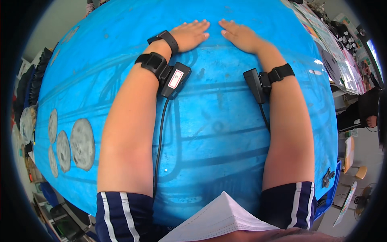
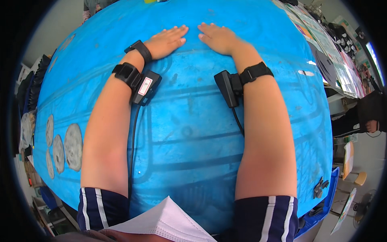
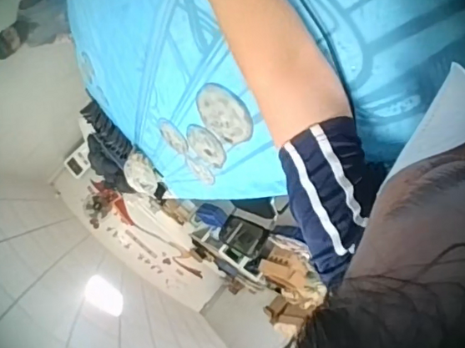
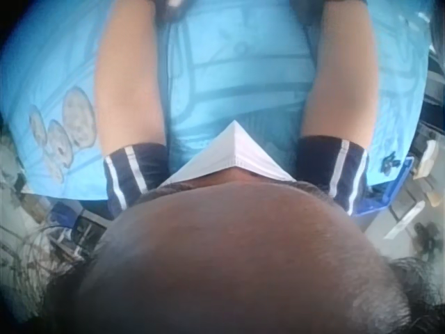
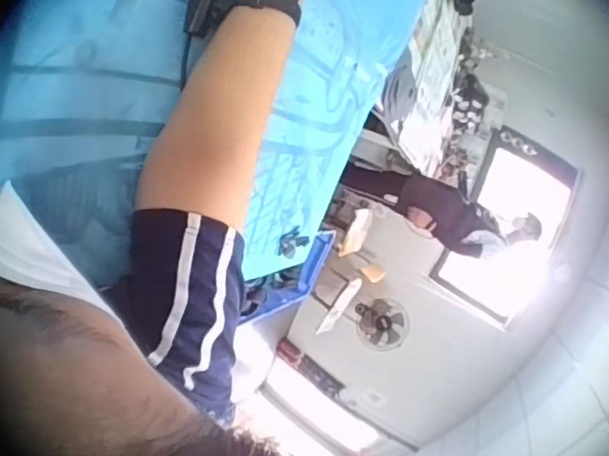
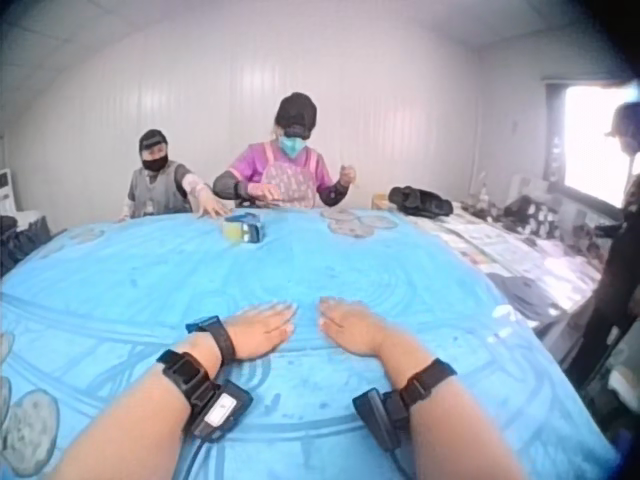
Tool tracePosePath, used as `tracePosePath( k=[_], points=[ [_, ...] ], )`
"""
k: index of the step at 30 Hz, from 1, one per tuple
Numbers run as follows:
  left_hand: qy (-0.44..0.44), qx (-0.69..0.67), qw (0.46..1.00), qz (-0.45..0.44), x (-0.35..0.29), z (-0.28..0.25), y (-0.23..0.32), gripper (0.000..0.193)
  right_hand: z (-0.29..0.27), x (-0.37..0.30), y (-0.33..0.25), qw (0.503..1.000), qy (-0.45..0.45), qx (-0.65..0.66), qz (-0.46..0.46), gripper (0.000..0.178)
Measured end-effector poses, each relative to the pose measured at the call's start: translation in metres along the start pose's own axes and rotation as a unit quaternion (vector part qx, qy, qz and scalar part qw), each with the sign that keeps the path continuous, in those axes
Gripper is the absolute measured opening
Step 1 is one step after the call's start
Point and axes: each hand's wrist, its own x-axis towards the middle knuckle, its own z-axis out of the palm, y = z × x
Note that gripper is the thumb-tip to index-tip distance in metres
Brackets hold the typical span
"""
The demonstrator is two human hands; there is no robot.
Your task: Inspecting and arranging circular shoe components on a blue padded table.
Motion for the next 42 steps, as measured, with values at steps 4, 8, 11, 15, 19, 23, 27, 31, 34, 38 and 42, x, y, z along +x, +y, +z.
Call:
tracePosePath(
  k=[4, 8, 11, 15, 19, 23, 27, 31, 34, 38, 42],
  points=[
    [0.034, 0.043, 0.994, -0.096, 0.008, 0.004, -0.009, 0.059, 0.004, 0.009, 0.018, 0.995, 0.033, -0.063, 0.067, 0.055],
    [0.068, 0.009, 0.994, -0.079, -0.014, 0.001, -0.013, 0.061, -0.015, -0.018, 0.03, 0.995, 0.063, -0.073, 0.01, 0.056],
    [0.052, 0.004, 0.993, -0.105, -0.035, -0.006, -0.024, 0.068, -0.028, -0.039, 0.032, 0.995, -0.023, -0.072, 0.067, 0.057],
    [0.016, 0.021, 0.981, -0.191, -0.036, -0.006, -0.044, 0.07, -0.026, -0.037, 0.038, 0.985, -0.045, -0.082, 0.147, 0.059],
    [0.036, 0.049, 0.97, -0.237, -0.03, -0.002, -0.053, 0.068, -0.023, -0.033, 0.053, 0.975, 0.018, -0.111, 0.191, 0.061],
    [0.105, 0.082, 0.957, -0.256, -0.039, -0.004, -0.052, 0.07, -0.037, -0.052, 0.069, 0.952, 0.021, -0.171, 0.254, 0.062],
    [0.015, 0.06, 0.955, -0.291, -0.04, -0.005, -0.052, 0.077, -0.042, -0.066, 0.077, 0.933, -0.06, -0.124, 0.334, 0.064],
    [0.033, 0.059, 0.953, -0.297, -0.034, -0.001, -0.056, 0.078, -0.036, -0.063, 0.082, 0.931, -0.001, -0.129, 0.34, 0.065],
    [0.037, 0.062, 0.951, -0.3, -0.034, 0.001, -0.059, 0.076, -0.034, -0.062, 0.085, 0.933, 0.01, -0.132, 0.336, 0.064],
    [0.044, 0.062, 0.952, -0.297, -0.034, 0.0, -0.059, 0.076, -0.037, -0.062, 0.084, 0.93, 0.01, -0.152, 0.335, 0.063],
    [0.047, 0.063, 0.952, -0.296, -0.034, -0.001, -0.058, 0.076, -0.037, -0.061, 0.081, 0.927, 0.011, -0.155, 0.341, 0.063]
  ],
)
